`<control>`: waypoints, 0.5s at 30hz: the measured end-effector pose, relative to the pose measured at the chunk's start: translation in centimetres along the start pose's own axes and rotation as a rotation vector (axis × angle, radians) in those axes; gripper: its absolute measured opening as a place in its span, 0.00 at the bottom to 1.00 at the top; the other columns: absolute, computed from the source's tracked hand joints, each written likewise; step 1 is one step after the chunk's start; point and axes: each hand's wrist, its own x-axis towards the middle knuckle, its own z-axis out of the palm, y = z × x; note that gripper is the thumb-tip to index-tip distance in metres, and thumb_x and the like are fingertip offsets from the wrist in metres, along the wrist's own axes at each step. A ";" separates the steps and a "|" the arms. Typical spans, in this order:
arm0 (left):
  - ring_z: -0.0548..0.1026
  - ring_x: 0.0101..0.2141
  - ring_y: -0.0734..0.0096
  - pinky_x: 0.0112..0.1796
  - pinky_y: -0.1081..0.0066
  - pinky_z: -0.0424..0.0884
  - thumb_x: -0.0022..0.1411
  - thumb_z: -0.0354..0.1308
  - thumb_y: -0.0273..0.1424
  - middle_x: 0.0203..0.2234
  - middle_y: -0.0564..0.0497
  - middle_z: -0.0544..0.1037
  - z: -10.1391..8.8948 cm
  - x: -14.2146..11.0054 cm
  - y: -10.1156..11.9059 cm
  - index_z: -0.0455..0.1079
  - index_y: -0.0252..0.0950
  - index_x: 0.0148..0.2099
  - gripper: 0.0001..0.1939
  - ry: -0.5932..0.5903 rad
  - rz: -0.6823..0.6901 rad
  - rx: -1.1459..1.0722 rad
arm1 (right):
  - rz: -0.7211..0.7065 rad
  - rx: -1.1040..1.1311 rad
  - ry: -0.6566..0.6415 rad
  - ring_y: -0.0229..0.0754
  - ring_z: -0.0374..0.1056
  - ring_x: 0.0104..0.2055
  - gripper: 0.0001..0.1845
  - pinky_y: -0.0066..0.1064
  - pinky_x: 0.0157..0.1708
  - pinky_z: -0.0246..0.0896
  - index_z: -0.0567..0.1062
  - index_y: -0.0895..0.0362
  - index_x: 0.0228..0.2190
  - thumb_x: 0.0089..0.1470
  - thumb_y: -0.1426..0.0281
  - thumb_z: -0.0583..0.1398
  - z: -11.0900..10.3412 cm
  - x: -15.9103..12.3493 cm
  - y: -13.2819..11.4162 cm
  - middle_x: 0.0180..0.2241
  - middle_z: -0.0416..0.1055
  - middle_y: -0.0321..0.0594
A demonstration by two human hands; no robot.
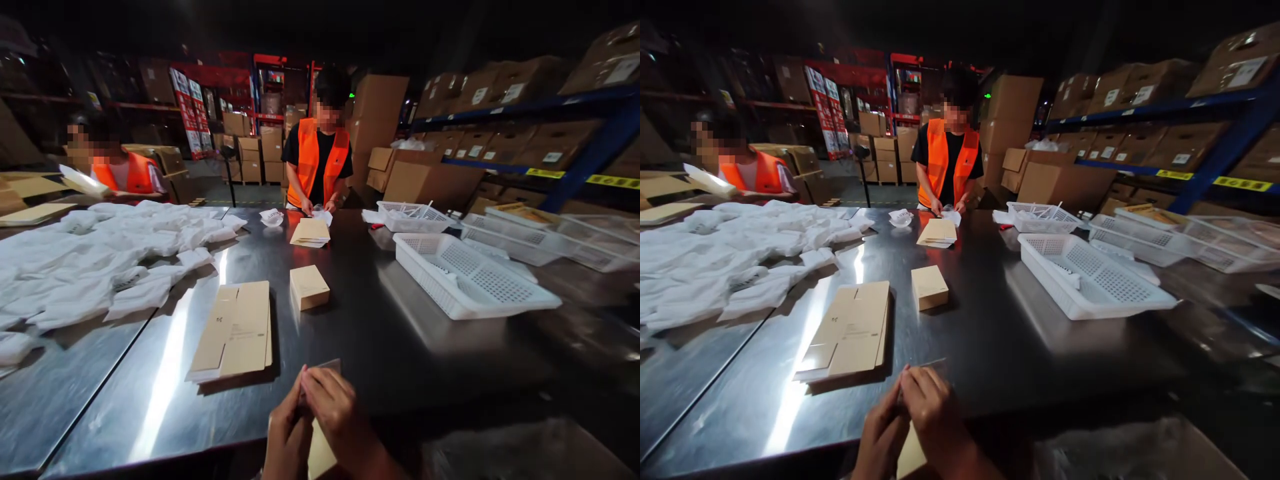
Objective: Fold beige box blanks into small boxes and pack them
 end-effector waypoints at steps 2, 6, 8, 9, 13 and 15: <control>0.76 0.60 0.52 0.61 0.63 0.71 0.60 0.62 0.29 0.58 0.46 0.79 -0.4 0.1 -0.3 0.75 0.42 0.62 0.26 -0.019 0.026 0.062 | 0.021 -0.029 0.023 0.44 0.76 0.29 0.21 0.33 0.30 0.74 0.77 0.60 0.36 0.71 0.77 0.46 0.0 -0.2 -0.1 0.29 0.79 0.44; 0.73 0.62 0.52 0.62 0.62 0.70 0.63 0.62 0.30 0.61 0.46 0.76 -0.8 0.2 -1.0 0.72 0.43 0.64 0.26 -0.071 0.017 0.113 | 0.139 0.063 0.078 0.44 0.76 0.27 0.21 0.33 0.29 0.74 0.76 0.57 0.31 0.70 0.77 0.48 1.3 -0.7 -0.5 0.27 0.79 0.43; 0.74 0.62 0.52 0.61 0.61 0.72 0.64 0.63 0.33 0.61 0.45 0.76 -0.8 0.3 -1.3 0.72 0.43 0.64 0.26 -0.088 0.014 0.090 | 0.222 0.136 0.100 0.43 0.75 0.26 0.20 0.32 0.28 0.74 0.75 0.55 0.27 0.68 0.76 0.50 1.9 -0.9 -0.3 0.25 0.77 0.41; 0.75 0.61 0.52 0.60 0.61 0.73 0.64 0.63 0.34 0.61 0.45 0.77 -0.8 0.4 -1.3 0.72 0.44 0.64 0.26 -0.091 0.011 0.073 | 0.267 0.164 0.108 0.43 0.75 0.25 0.20 0.31 0.27 0.74 0.75 0.55 0.25 0.67 0.75 0.52 2.0 -0.9 0.0 0.24 0.77 0.41; 0.77 0.59 0.57 0.58 0.66 0.74 0.60 0.66 0.32 0.59 0.47 0.79 -0.2 0.5 -1.3 0.71 0.45 0.65 0.30 0.069 -0.036 -0.053 | 0.478 0.254 0.154 0.39 0.74 0.18 0.18 0.26 0.18 0.70 0.76 0.57 0.29 0.70 0.67 0.53 -0.3 -1.6 2.6 0.24 0.79 0.40; 0.78 0.58 0.58 0.55 0.67 0.76 0.60 0.66 0.34 0.58 0.45 0.80 -0.1 0.6 -1.3 0.68 0.43 0.67 0.33 0.169 -0.064 -0.140 | 0.575 0.278 0.198 0.41 0.77 0.19 0.20 0.26 0.18 0.72 0.77 0.58 0.35 0.73 0.65 0.50 -2.3 -2.3 4.0 0.29 0.82 0.44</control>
